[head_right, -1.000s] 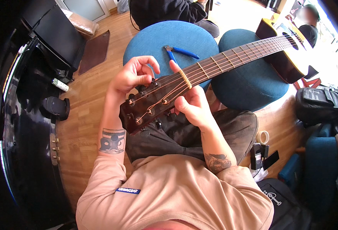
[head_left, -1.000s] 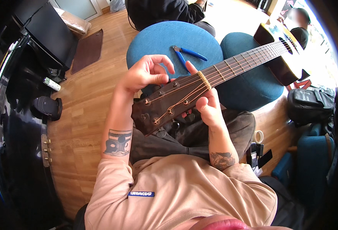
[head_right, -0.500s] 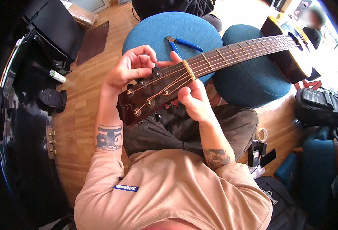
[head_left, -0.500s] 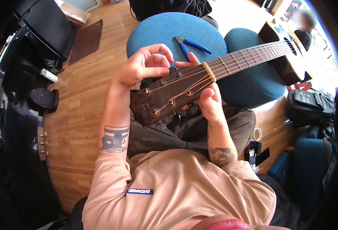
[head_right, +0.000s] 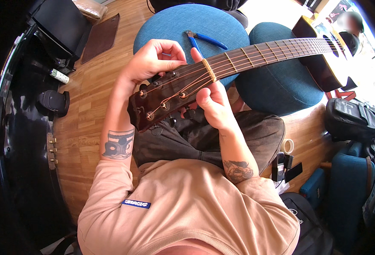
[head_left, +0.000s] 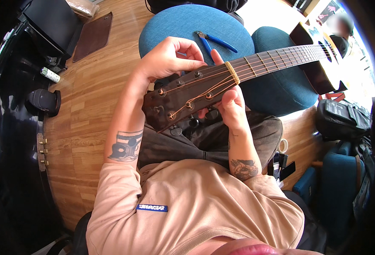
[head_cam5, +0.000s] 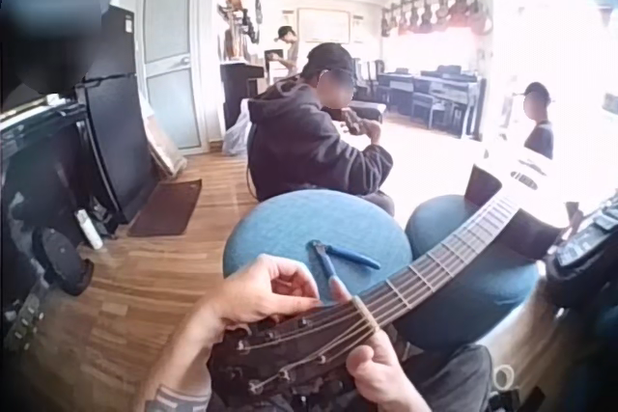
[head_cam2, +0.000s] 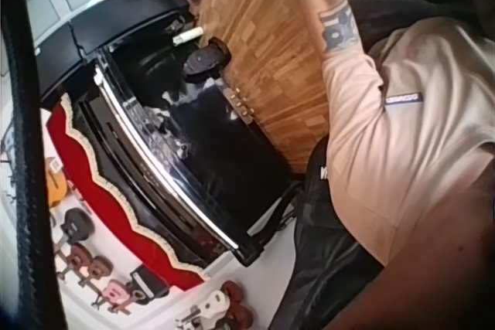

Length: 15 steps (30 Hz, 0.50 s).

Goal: The person sits on the floor and tunes an acoustic guitar by turning the tuning pegs on the headstock. They repeatedly pluck the strings to check the pitch and make fine adjustments to the tension.

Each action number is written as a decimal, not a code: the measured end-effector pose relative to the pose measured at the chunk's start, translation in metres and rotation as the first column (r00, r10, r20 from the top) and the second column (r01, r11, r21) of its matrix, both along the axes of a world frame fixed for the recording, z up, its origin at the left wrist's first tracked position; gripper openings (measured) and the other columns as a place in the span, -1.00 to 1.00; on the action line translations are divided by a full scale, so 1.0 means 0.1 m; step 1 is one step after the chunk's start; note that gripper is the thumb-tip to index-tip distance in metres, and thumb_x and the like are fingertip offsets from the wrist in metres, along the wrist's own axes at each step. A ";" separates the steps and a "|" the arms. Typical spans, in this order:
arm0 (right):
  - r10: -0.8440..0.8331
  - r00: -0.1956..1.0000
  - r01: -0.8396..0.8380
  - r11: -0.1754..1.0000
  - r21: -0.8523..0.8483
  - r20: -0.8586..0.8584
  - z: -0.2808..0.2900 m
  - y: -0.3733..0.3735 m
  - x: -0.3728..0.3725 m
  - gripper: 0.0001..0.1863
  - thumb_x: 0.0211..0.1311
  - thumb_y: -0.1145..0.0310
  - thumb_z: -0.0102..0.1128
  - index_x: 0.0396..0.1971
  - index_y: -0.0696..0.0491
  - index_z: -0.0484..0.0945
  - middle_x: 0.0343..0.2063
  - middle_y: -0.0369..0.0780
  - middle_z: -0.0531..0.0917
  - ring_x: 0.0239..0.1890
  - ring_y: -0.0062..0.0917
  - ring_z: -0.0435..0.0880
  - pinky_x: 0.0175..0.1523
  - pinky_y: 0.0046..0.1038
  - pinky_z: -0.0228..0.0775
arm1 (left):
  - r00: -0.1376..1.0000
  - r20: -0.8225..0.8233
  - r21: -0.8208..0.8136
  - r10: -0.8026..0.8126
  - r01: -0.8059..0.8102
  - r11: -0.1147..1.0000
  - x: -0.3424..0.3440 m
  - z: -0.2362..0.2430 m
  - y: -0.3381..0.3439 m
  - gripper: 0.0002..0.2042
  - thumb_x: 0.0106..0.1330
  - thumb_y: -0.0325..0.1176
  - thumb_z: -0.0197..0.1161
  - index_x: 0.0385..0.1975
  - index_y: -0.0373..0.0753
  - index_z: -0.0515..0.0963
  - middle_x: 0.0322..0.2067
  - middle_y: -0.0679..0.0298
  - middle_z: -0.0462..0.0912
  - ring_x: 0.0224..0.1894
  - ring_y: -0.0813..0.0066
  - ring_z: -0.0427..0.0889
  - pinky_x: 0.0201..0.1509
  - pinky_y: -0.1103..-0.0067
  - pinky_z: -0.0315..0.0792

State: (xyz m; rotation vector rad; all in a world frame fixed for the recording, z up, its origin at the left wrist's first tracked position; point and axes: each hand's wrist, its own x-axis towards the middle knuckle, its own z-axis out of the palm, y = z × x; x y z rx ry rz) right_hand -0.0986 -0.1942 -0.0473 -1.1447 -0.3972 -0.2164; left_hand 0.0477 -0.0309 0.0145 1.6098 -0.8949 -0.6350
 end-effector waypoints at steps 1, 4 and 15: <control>-0.026 1.000 0.026 0.999 -0.027 0.013 0.00 -0.01 0.01 0.07 0.23 -0.25 0.21 0.48 0.13 -0.06 0.13 -0.25 0.54 -0.07 -0.71 0.61 -0.29 -0.73 0.42 | 1.000 -0.001 0.015 -0.018 0.018 1.000 0.01 0.01 0.01 -0.82 0.20 -0.31 0.45 -0.31 -0.23 0.65 -0.39 0.40 0.68 -0.34 0.72 0.62 -0.40 0.72 0.42; -0.102 0.994 0.105 0.991 -0.087 0.040 0.03 -0.01 0.02 0.12 0.18 -0.30 0.20 0.47 0.17 -0.04 0.13 -0.19 0.53 -0.02 -0.61 0.60 -0.13 -0.60 0.42 | 0.989 -0.125 -0.230 -0.081 0.051 0.972 0.02 -0.05 0.10 -0.79 0.17 -0.41 0.45 -0.23 -0.25 0.62 -0.29 0.32 0.69 -0.26 0.66 0.64 -0.27 0.69 0.51; -0.057 0.996 0.059 0.998 -0.019 0.063 0.07 0.01 0.00 0.01 0.28 -0.20 0.19 0.48 0.15 -0.03 -0.10 -0.35 0.64 -0.30 -0.82 0.54 -0.33 -0.75 0.35 | 0.988 -0.105 -0.260 -0.116 0.085 0.962 0.08 -0.09 0.11 -0.76 0.10 -0.44 0.51 -0.27 -0.24 0.61 -0.34 0.33 0.69 -0.22 0.63 0.66 -0.26 0.70 0.51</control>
